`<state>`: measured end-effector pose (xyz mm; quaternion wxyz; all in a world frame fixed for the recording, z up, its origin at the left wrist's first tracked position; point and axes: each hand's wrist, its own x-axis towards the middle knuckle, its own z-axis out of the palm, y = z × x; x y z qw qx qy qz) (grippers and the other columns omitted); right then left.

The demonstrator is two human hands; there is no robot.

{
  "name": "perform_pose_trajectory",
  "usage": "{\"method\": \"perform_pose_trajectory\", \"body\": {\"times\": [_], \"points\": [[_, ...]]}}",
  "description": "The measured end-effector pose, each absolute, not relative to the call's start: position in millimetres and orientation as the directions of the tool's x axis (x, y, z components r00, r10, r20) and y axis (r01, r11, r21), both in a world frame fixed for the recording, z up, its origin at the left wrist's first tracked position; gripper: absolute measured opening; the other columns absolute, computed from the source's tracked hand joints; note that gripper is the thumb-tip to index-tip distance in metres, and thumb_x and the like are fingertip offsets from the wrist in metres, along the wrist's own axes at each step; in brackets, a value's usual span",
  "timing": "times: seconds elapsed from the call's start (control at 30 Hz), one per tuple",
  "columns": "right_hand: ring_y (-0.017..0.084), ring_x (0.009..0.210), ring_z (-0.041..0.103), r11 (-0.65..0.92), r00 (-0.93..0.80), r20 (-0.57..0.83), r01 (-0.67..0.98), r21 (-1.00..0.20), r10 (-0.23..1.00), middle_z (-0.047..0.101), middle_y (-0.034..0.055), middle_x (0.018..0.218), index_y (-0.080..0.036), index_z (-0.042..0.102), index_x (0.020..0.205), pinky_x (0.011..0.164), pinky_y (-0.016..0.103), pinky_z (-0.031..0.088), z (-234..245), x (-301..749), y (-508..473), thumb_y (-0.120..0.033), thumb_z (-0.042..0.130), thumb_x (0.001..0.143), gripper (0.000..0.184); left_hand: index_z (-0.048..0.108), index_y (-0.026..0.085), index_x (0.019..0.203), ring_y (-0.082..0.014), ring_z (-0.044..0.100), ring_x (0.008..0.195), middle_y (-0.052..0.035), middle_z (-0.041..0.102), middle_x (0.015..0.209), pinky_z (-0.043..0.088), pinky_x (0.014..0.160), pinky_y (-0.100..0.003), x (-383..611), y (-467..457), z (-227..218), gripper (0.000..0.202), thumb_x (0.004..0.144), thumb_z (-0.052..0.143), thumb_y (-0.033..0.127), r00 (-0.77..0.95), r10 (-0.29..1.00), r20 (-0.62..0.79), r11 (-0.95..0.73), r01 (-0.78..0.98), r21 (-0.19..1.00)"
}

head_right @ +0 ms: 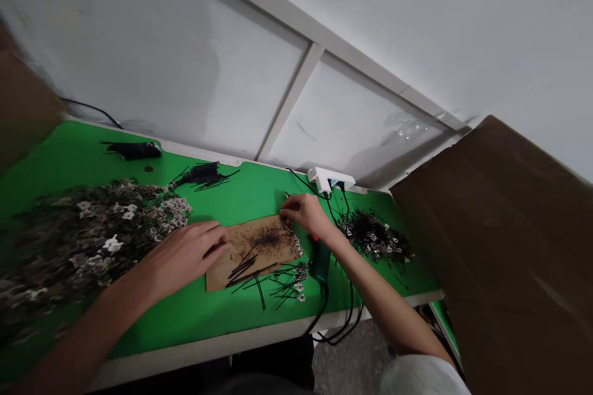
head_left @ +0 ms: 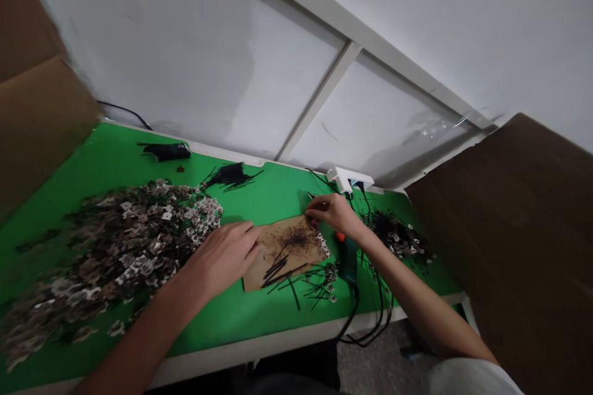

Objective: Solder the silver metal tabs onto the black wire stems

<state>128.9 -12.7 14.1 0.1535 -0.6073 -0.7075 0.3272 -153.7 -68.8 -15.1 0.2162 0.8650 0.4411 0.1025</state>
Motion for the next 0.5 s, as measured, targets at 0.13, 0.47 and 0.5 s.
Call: {"method": "perform_pose_trajectory", "body": {"times": [0.13,0.47,0.5], "points": [[0.018,0.057,0.068,0.074,-0.22,-0.163,0.781,-0.62,0.962,0.072,0.0033,0.061,-0.017,0.073,0.072,0.057,0.027,0.05,14,126,-13,-0.026,0.072,0.079,0.011,0.066,0.019,0.095,-0.0217,0.067,0.087,-0.0059,0.069,0.095,0.049,0.077,-0.032,-154,-69,-15,0.019,0.1,0.048,0.02,0.593,0.805,-0.032,-0.517,0.726,0.452],[0.018,0.06,0.063,0.185,-0.223,-0.005,0.821,-0.541,0.975,0.073,0.0051,0.072,-0.018,0.076,0.085,0.058,0.029,0.047,36,132,-33,-0.034,0.07,0.087,0.017,0.067,0.018,0.097,-0.0247,0.068,0.09,-0.0072,0.068,0.096,0.051,0.08,-0.036,-154,-69,-13,0.021,0.101,0.046,0.02,0.601,0.798,-0.054,-0.52,0.731,0.442],[0.019,0.064,0.065,0.206,-0.237,0.009,0.824,-0.528,0.971,0.074,0.0056,0.075,-0.019,0.076,0.085,0.061,0.03,0.047,36,131,-40,-0.034,0.071,0.087,0.016,0.067,0.018,0.097,-0.0251,0.068,0.091,-0.0073,0.068,0.096,0.052,0.08,-0.037,-154,-69,-12,0.021,0.1,0.046,0.02,0.6,0.798,-0.055,-0.519,0.73,0.445]]}}
